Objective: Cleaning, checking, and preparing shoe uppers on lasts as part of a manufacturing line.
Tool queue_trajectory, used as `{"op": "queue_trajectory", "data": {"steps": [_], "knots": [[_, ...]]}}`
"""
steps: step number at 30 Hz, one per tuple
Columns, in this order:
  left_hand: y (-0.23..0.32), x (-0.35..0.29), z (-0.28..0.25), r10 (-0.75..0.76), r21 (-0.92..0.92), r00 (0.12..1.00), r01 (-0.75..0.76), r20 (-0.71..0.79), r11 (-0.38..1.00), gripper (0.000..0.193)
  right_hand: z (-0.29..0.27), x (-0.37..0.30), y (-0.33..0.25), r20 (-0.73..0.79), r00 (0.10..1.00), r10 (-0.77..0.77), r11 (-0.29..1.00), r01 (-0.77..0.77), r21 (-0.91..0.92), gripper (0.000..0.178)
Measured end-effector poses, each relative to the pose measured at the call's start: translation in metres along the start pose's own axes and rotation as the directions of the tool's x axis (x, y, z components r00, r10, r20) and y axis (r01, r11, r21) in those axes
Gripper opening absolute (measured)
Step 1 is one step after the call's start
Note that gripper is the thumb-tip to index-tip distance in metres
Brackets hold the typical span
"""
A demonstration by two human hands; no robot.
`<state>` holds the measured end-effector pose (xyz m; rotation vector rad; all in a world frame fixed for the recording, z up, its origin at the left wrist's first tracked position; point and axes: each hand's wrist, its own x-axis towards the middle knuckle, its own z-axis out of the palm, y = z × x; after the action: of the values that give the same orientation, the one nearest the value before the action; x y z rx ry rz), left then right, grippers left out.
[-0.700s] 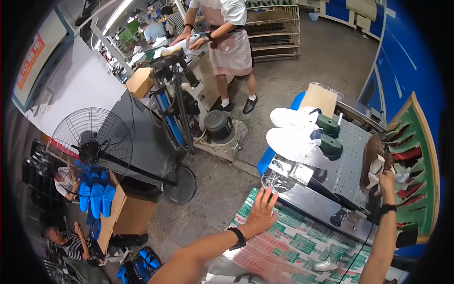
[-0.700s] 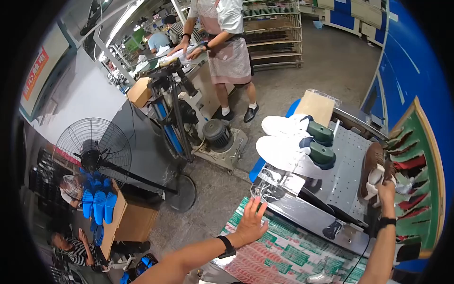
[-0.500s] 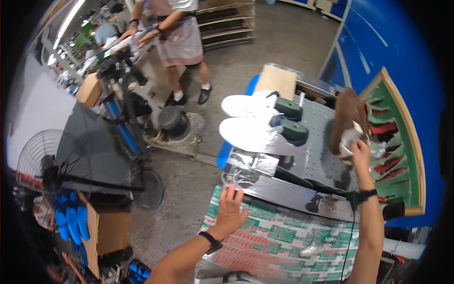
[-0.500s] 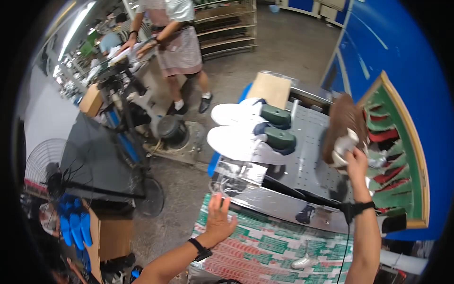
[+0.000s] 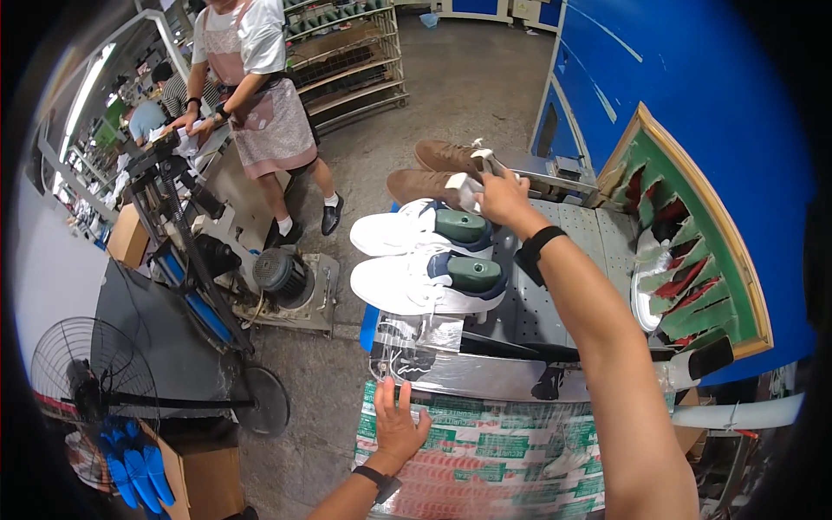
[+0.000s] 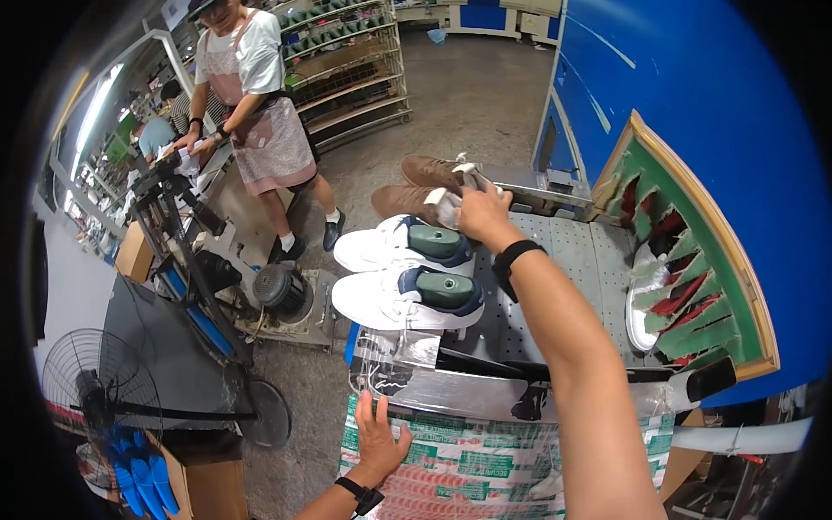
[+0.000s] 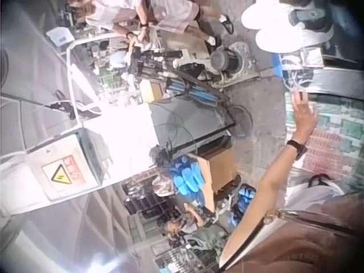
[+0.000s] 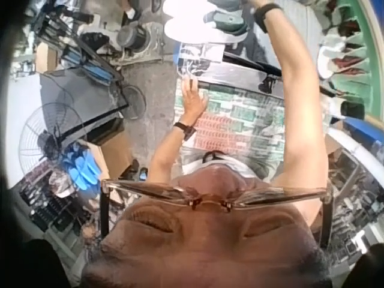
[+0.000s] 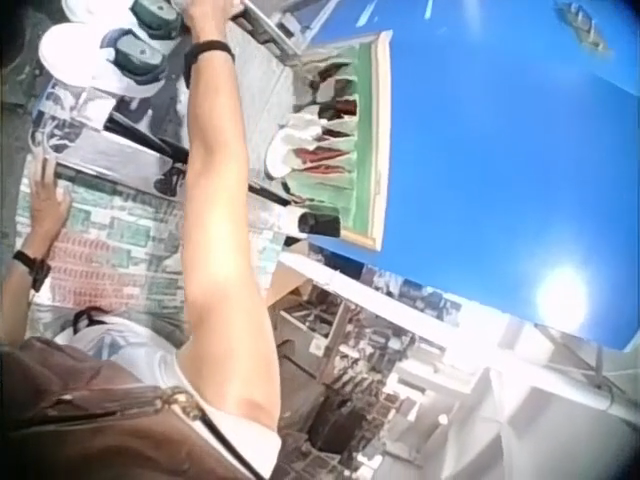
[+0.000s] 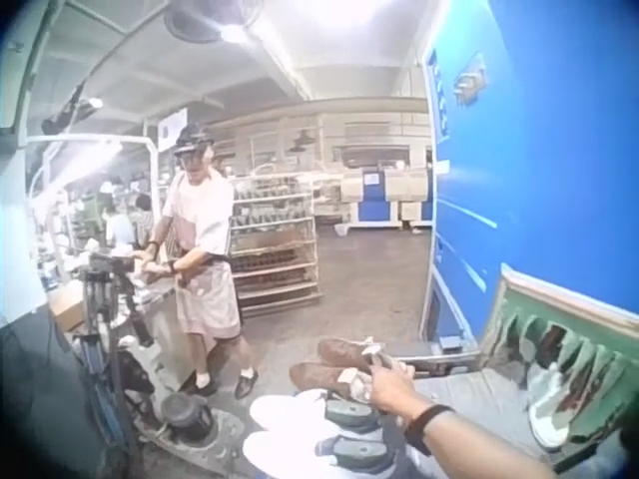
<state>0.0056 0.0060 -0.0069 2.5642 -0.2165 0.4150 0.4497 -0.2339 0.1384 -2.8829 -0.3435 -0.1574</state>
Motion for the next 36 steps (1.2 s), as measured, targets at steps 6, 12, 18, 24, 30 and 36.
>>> {"op": "queue_trajectory", "data": {"steps": [6,12,18,24,30,36], "knots": [[-0.008,-0.005,-0.018,-0.167,-0.015,0.984,0.168,0.069,0.986,0.099,0.002,-0.048,0.035,-0.599,0.800,-0.033,0.893,0.293,0.342,0.046],[-0.007,0.004,-0.013,-0.089,0.004,0.995,0.089,0.033,0.996,0.096,-0.076,-0.184,0.238,-0.715,0.696,0.056,0.949,-0.259,-0.178,0.058],[-0.018,-0.025,0.007,-0.059,-0.091,0.998,0.060,0.012,0.994,0.100,-0.095,-0.269,0.286,-0.302,0.752,0.586,0.741,-0.648,-0.176,0.080],[0.007,0.006,-0.001,-0.016,0.064,1.000,0.017,-0.006,0.998,0.098,-0.007,-0.241,0.416,-0.433,0.797,0.421,0.852,-0.512,-0.114,0.081],[0.004,0.005,-0.012,-0.059,0.097,0.998,0.059,-0.006,0.994,0.100,-0.002,-0.190,0.384,-0.304,0.822,0.482,0.876,-0.451,0.169,0.097],[0.002,0.006,-0.003,-0.043,0.086,0.999,0.041,0.020,0.995,0.099,-0.025,-0.210,0.405,-0.236,0.653,0.720,0.680,-0.732,0.050,0.084]]}}
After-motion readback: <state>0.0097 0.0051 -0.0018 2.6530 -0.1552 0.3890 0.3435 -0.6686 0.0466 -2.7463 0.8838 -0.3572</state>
